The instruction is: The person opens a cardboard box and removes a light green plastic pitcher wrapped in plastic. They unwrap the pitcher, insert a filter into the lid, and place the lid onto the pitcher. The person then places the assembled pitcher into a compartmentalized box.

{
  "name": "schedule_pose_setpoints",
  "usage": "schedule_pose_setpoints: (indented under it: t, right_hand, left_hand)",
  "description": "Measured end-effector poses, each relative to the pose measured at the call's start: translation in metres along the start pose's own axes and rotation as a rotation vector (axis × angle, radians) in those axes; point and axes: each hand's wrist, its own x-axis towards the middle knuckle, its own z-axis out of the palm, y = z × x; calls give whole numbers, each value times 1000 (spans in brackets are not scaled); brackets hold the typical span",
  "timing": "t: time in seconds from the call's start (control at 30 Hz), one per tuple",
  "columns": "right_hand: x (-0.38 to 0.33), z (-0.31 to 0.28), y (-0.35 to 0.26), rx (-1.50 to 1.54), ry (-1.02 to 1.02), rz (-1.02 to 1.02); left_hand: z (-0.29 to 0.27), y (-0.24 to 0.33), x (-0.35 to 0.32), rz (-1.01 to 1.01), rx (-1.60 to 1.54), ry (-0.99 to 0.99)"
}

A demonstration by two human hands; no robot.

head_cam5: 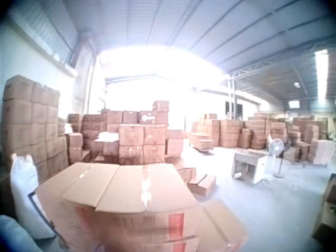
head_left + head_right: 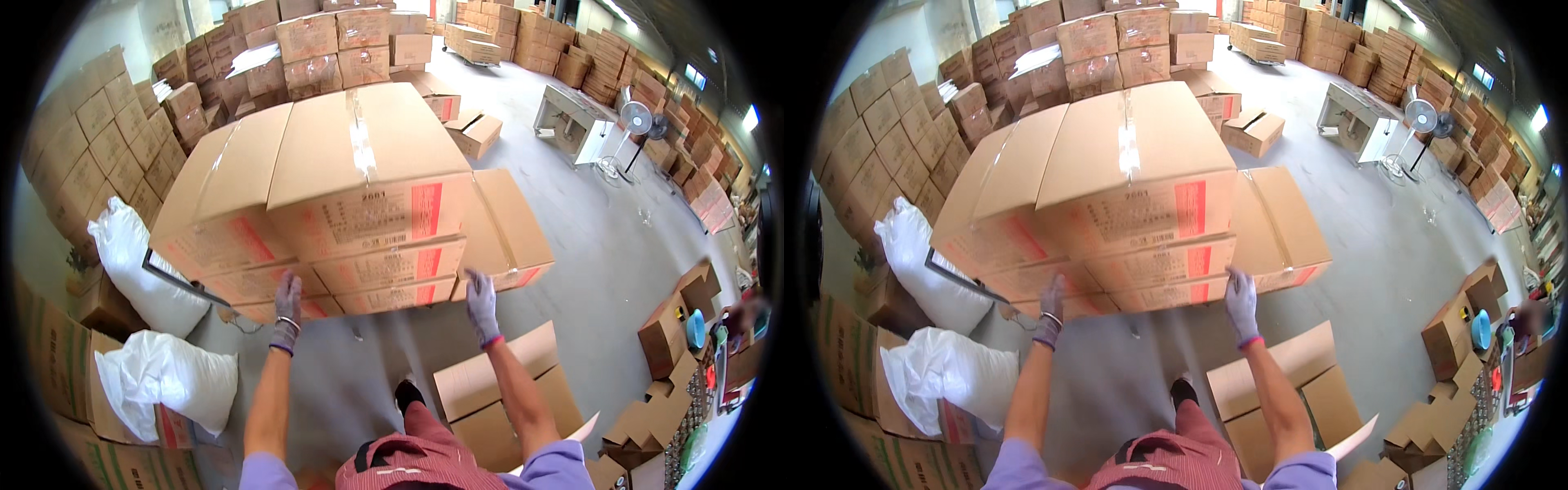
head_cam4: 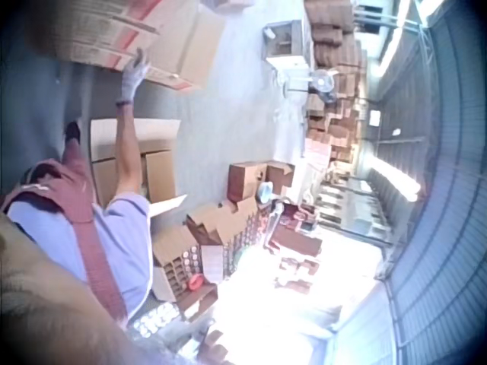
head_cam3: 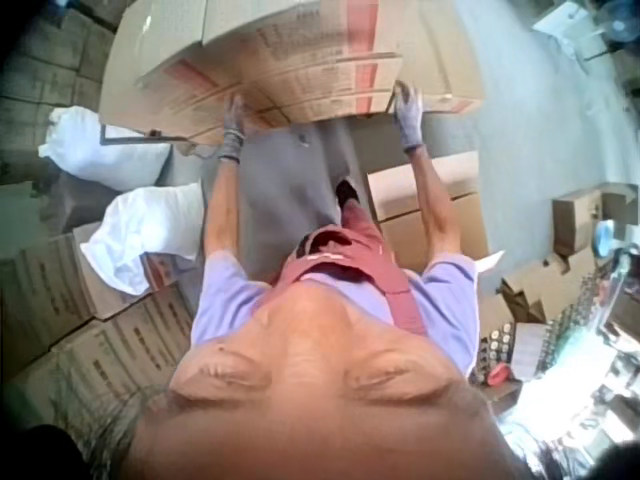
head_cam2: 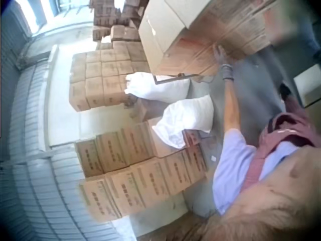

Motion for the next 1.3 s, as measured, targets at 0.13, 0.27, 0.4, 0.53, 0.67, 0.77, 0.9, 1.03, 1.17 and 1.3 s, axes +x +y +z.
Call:
schedule_pose_setpoints:
  t: [0.13,0.27,0.4,0.53,0.67,0.77,0.9,1.03,1.17,1.3]
  right_hand:
    - [169,54,-20,20,217,-144]
    - [261,76,-10,-138,381,-21]
    - [279,111,-14,53,440,-210]
    - [303,74,31,89,421,-179]
    - [392,18,95,27,234,15]
    - [472,-22,105,-711,-45,132]
    - [521,13,102,-728,-168,70]
    - [550,29,105,-507,-360,32]
    - [573,-3,158,-386,-525,184]
    - [588,-29,198,-468,-471,145]
  left_hand:
    - [-21,-23,156,-9,-264,241]
    - [31,-22,206,-251,-400,313]
    - [-9,-125,225,-41,-490,500]
    - [32,-88,161,-49,-367,398]
    - [86,-7,108,11,-419,-163]
    - [113,12,142,-226,-405,-232]
    - [155,47,228,-72,-341,-12]
    - [189,64,201,-66,-283,-83]
    - [240,88,173,-102,-216,24]
    - [298,126,150,-119,-180,118]
